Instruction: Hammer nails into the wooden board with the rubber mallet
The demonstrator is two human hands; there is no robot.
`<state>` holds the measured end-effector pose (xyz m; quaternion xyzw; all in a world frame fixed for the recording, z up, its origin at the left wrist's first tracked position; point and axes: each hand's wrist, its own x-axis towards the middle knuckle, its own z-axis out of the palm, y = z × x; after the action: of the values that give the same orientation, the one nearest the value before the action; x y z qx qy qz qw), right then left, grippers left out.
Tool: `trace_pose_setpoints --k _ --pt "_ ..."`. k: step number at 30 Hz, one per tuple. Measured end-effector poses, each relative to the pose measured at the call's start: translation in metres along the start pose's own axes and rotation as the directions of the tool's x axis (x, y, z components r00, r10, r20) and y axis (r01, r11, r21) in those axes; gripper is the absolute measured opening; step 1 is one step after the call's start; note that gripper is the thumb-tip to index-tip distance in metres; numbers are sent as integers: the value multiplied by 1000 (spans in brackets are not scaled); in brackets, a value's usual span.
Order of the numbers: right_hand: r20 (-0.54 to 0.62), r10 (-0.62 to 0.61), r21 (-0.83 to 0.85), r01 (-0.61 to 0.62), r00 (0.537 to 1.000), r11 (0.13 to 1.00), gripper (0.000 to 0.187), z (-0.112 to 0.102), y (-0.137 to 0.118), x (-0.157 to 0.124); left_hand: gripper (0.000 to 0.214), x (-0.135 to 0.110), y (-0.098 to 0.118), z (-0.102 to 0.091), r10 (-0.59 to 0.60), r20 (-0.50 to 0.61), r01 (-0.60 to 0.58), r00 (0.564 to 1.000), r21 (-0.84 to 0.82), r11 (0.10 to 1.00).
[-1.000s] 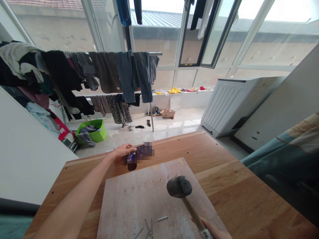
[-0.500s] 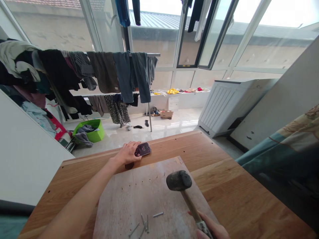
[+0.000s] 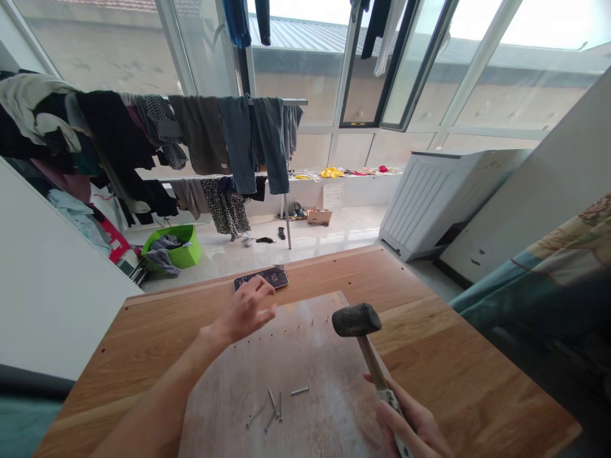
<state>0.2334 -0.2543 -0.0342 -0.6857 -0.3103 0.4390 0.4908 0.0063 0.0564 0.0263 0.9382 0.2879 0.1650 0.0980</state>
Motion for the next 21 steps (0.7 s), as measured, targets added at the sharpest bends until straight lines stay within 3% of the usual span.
trace_pose_setpoints --k 2,5,7,10,13,16,19,21 --pt "50 -4 17 4 999 1000 79 1 -3 0 8 -23 36 -7 100 174 -88 980 -74 993" --pt "58 -28 12 27 998 1000 80 3 -8 -1 10 -52 85 -6 223 367 -226 903 -36 973" --pt "45 -58 3 58 997 998 78 5 -10 -2 16 -63 108 4 281 398 -326 873 48 944" --pt "60 -75 3 75 995 997 77 5 -11 -2 32 -71 127 22 352 392 -429 850 127 894" --pt "99 -78 -6 79 992 997 76 3 -10 -2 33 -70 127 31 367 355 -428 860 108 897" --pt "104 -94 0 94 990 996 75 2 -7 0 29 -60 107 31 297 272 -284 915 -86 955" --pt "94 -119 -10 120 988 993 74 3 -4 2 24 -46 75 30 45 84 -6 995 -415 910" --pt "86 -131 -21 133 988 991 73 4 -3 2 15 -37 55 35 -168 -22 124 986 -580 805"
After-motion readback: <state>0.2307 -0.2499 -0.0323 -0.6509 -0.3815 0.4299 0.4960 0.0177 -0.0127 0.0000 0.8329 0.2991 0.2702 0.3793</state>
